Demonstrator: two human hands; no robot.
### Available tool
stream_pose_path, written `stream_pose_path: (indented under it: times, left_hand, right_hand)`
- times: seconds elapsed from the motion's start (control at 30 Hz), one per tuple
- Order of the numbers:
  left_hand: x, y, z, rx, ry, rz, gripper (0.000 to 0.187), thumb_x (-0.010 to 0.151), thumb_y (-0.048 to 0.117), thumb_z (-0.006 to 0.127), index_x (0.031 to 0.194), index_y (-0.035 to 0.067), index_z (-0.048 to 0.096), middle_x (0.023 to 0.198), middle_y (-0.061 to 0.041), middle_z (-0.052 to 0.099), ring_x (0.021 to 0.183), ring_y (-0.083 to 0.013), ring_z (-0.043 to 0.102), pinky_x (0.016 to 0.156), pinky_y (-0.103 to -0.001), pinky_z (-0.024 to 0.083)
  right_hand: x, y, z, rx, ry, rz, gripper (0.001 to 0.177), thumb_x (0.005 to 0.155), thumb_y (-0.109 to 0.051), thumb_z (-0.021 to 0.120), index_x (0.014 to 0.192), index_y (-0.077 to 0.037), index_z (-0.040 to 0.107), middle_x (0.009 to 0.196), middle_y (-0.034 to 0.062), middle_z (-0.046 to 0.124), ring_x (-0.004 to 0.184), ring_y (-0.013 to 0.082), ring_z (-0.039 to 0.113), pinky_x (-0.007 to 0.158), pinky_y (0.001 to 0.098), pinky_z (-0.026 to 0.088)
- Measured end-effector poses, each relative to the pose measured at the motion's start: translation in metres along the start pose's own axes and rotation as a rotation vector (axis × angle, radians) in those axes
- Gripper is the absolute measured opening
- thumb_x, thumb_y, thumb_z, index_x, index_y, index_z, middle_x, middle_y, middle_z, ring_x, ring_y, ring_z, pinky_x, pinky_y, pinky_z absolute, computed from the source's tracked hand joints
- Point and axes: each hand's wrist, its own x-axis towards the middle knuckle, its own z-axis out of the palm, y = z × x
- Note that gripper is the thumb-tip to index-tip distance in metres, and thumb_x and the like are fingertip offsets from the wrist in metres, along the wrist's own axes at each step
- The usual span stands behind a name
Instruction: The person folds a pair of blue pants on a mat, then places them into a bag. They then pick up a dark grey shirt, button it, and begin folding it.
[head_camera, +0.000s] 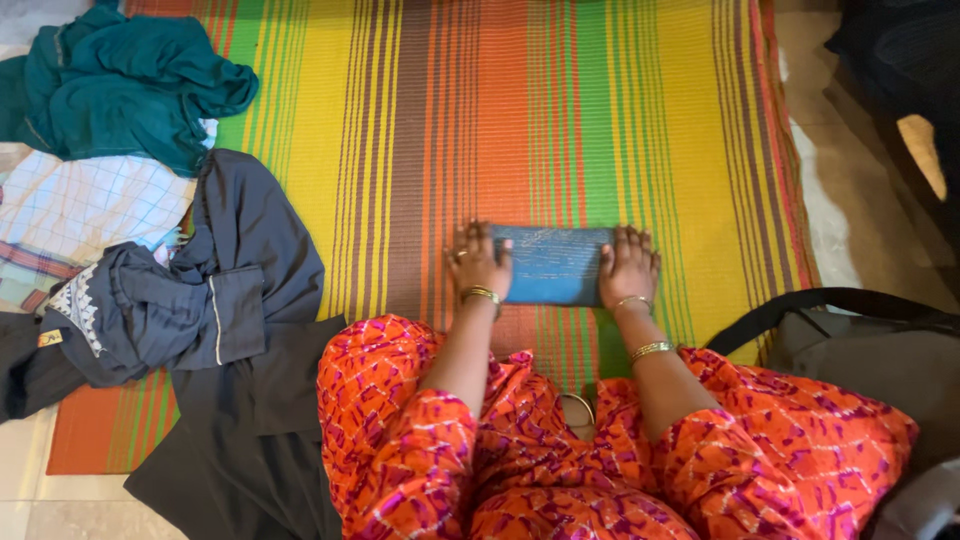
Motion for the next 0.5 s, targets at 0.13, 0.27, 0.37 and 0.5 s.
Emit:
stream_pose_path:
  times: [0.13,0.27,0.37,0.5]
  left_hand:
    - [0.004,-0.007,0.013,0.067,0.179,0.129,0.066,0.106,0.05,0.025,0.164,0.018,0.019,0.171,-0.007,0.012,0.158,-0.0243,0.008,0.127,-0.055,0.009]
    - [-0.017,0.024,0.051,0.209,0.181,0.515,0.065,0.106,0.044,0.021,0.165,0.016,0.021,0.17,-0.002,0.017,0.159,-0.0216,0.01,0.128,-0.054,0.008]
    - [-0.016,0.03,0.048,0.184,0.103,0.518,0.063,0.106,0.048,0.017,0.162,0.018,0.022,0.17,0.0,0.016,0.158,-0.0215,0.008,0.127,-0.053,0.007]
    - [-0.016,0.025,0.021,0.134,0.017,0.275,0.062,0.106,0.049,0.016,0.162,0.022,0.019,0.17,-0.002,0.013,0.157,-0.0237,0.008,0.127,-0.054,0.008]
  right_hand:
    - [0.003,0.002,0.0,-0.116,0.189,-0.134,0.059,0.106,-0.036,0.04,0.156,-0.006,0.039,0.168,0.0119,0.032,0.156,0.0298,0.018,0.124,0.0519,0.013]
    - [-0.027,-0.045,0.01,-0.129,-0.128,-0.289,0.053,0.104,-0.033,0.042,0.154,-0.014,0.042,0.164,0.003,0.037,0.154,0.0213,0.024,0.128,0.0405,0.017]
    - [-0.028,-0.049,0.002,-0.186,-0.105,-0.41,0.062,0.099,-0.034,0.042,0.156,-0.013,0.033,0.166,0.0064,0.03,0.155,0.0239,0.014,0.125,0.0463,0.007]
    - [-0.012,-0.033,-0.006,-0.121,-0.028,-0.227,0.059,0.101,-0.036,0.041,0.155,-0.015,0.03,0.163,0.0093,0.032,0.151,0.0264,0.015,0.12,0.0482,0.009]
